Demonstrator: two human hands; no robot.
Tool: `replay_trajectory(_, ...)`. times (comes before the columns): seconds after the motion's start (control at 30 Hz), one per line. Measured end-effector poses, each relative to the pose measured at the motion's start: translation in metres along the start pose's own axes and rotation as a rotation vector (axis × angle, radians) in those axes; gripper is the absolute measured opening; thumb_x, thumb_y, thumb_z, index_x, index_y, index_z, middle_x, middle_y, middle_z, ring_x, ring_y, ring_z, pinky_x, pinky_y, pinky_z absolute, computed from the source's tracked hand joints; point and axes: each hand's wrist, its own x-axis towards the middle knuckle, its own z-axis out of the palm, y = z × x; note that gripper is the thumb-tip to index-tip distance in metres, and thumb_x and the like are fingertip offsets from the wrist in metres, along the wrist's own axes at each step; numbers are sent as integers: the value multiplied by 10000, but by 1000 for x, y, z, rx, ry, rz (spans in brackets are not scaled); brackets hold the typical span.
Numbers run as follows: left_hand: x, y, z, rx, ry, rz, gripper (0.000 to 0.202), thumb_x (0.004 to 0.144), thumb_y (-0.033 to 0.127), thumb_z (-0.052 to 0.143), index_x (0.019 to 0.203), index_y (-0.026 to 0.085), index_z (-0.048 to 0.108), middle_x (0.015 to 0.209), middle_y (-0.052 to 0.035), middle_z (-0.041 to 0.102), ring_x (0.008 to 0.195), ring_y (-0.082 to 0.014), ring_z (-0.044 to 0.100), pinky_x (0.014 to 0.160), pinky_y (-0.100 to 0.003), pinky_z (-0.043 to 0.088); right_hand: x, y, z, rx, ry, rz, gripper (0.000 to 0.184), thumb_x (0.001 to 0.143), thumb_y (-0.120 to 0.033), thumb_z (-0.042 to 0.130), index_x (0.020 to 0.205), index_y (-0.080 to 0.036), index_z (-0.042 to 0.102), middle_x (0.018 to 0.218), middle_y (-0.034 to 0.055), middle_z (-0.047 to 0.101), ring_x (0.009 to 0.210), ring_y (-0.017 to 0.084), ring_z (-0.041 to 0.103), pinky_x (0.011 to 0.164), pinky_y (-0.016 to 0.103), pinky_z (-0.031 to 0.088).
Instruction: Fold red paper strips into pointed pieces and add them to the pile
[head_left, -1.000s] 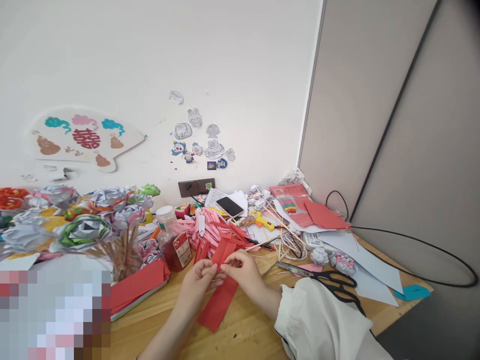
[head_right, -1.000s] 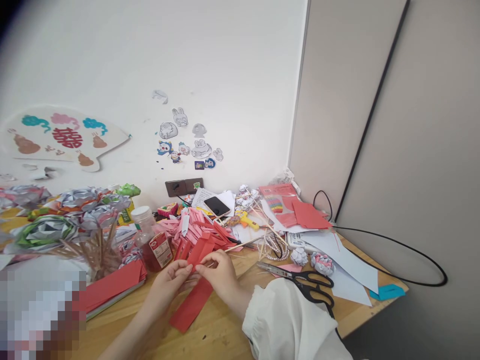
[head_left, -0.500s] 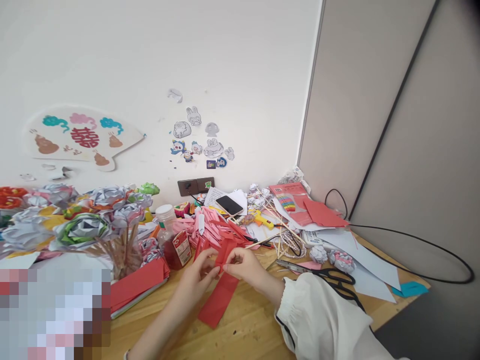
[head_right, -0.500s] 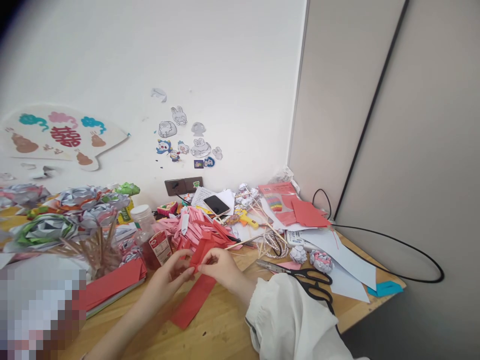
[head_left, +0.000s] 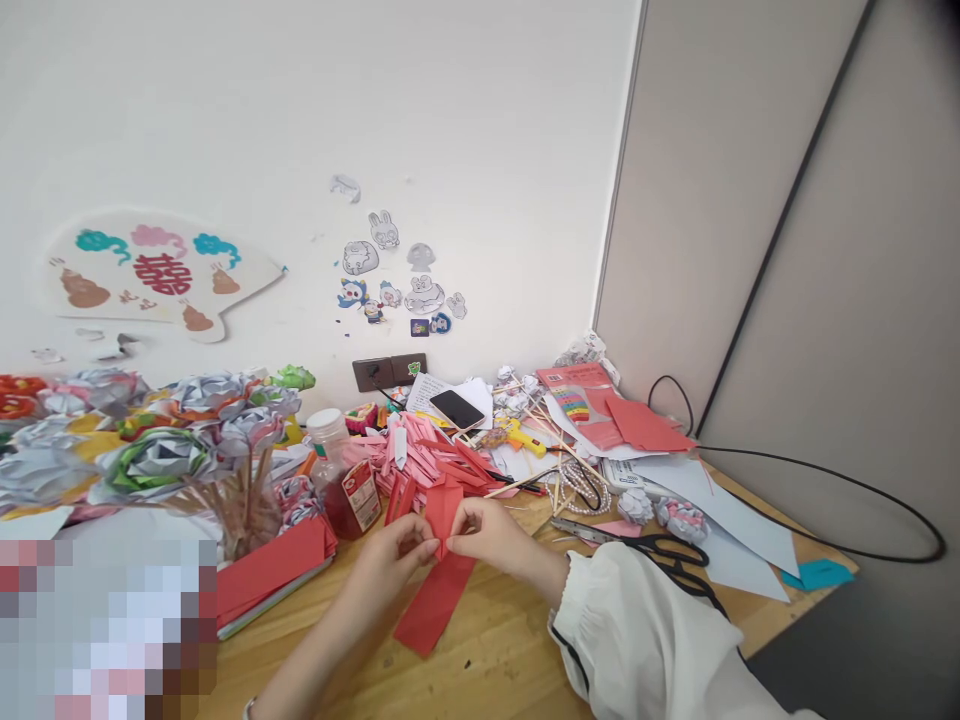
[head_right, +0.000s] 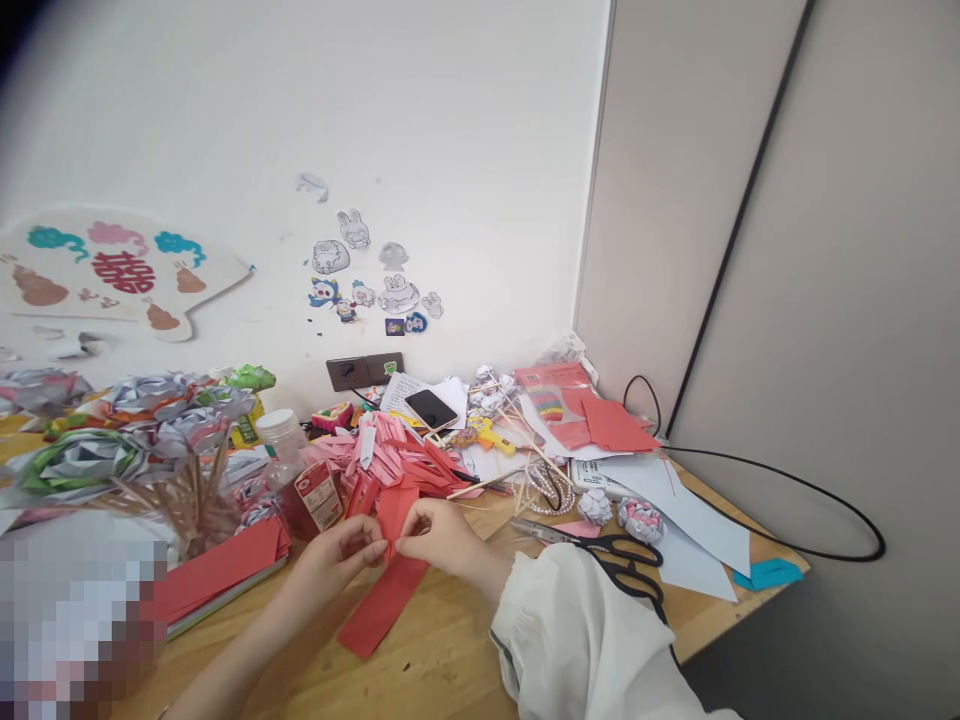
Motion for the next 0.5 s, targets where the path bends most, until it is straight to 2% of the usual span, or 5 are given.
replay_trajectory(0.2, 1, -5, 7, -224, 32, -98, 200, 602, 345, 572, 579, 162, 495, 507, 44, 526, 517, -119, 513, 532, -237, 419, 0, 2, 0, -31, -2, -19, 80, 578, -122, 546, 568, -145, 470, 572, -42, 482, 527, 71, 431, 498, 180, 334)
replay_trajectory(0.5, 0, -7, 10, -317, 35, -140, 189, 610, 318, 575, 564, 163, 479, 482, 39, 553, 480, -112, 521, 502, -232, 421, 0, 3, 0, -55, -9, -14, 62, 581, -119, 541, 577, -141, 482, 583, -35, 498, 539, 76, 448, 508, 183, 346)
